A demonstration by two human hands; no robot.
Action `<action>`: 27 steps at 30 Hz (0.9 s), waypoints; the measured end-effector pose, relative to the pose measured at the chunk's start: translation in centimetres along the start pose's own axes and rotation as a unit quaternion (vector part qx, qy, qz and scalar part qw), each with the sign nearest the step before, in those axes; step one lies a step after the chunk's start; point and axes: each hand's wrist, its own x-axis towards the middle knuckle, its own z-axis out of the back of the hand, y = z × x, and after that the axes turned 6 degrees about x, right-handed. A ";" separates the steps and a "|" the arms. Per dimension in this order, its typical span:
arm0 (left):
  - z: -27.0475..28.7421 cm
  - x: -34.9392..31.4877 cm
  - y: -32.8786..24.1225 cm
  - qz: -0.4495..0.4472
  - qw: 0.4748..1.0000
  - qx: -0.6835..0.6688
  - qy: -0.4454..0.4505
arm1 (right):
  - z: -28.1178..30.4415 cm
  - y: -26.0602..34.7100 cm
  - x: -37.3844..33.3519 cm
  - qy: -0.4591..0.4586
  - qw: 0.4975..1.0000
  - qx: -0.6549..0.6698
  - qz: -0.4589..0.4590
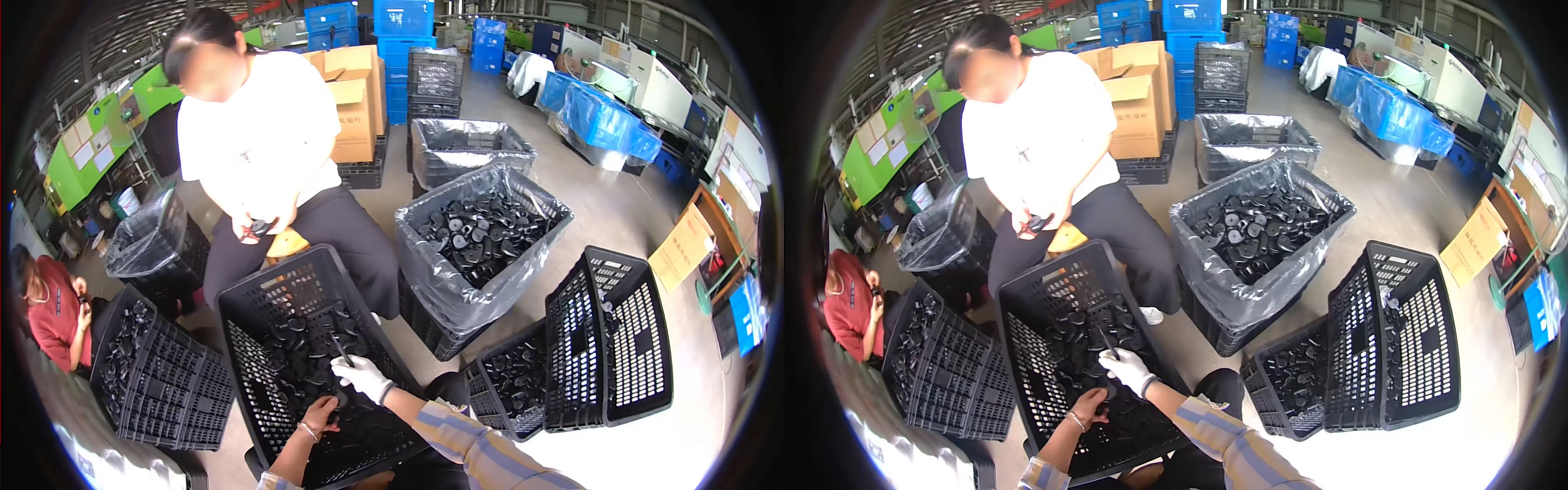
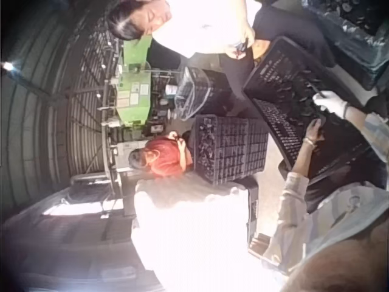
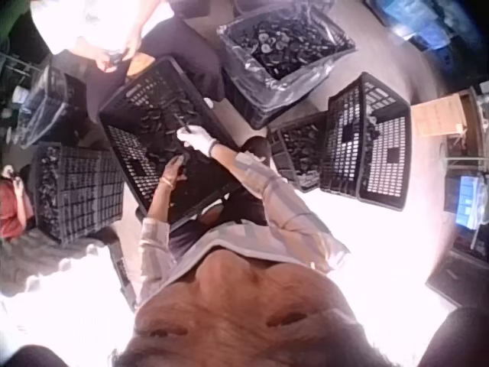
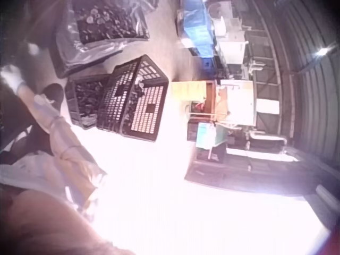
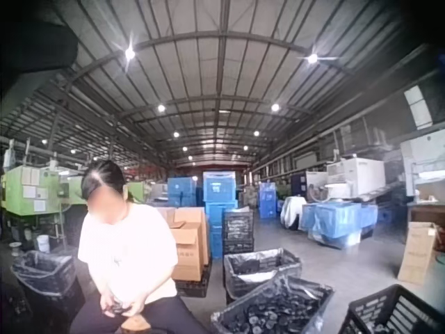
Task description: The person takes plastic components from a crate, trims them with a knife, and places the processed components into another crate.
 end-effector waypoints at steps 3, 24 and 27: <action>0.4 -3.4 -1.9 -0.081 0.996 -0.040 0.003 | -0.5 -1.5 -0.1 0.000 0.953 -0.289 0.097; -0.6 -3.3 -1.4 -0.366 0.887 -0.278 -0.039 | -3.0 -0.7 -0.9 -0.065 0.996 -0.054 0.025; -0.3 -3.6 -1.8 -0.343 0.898 -0.273 -0.048 | -3.0 -0.4 -0.7 -0.067 0.994 -0.076 0.039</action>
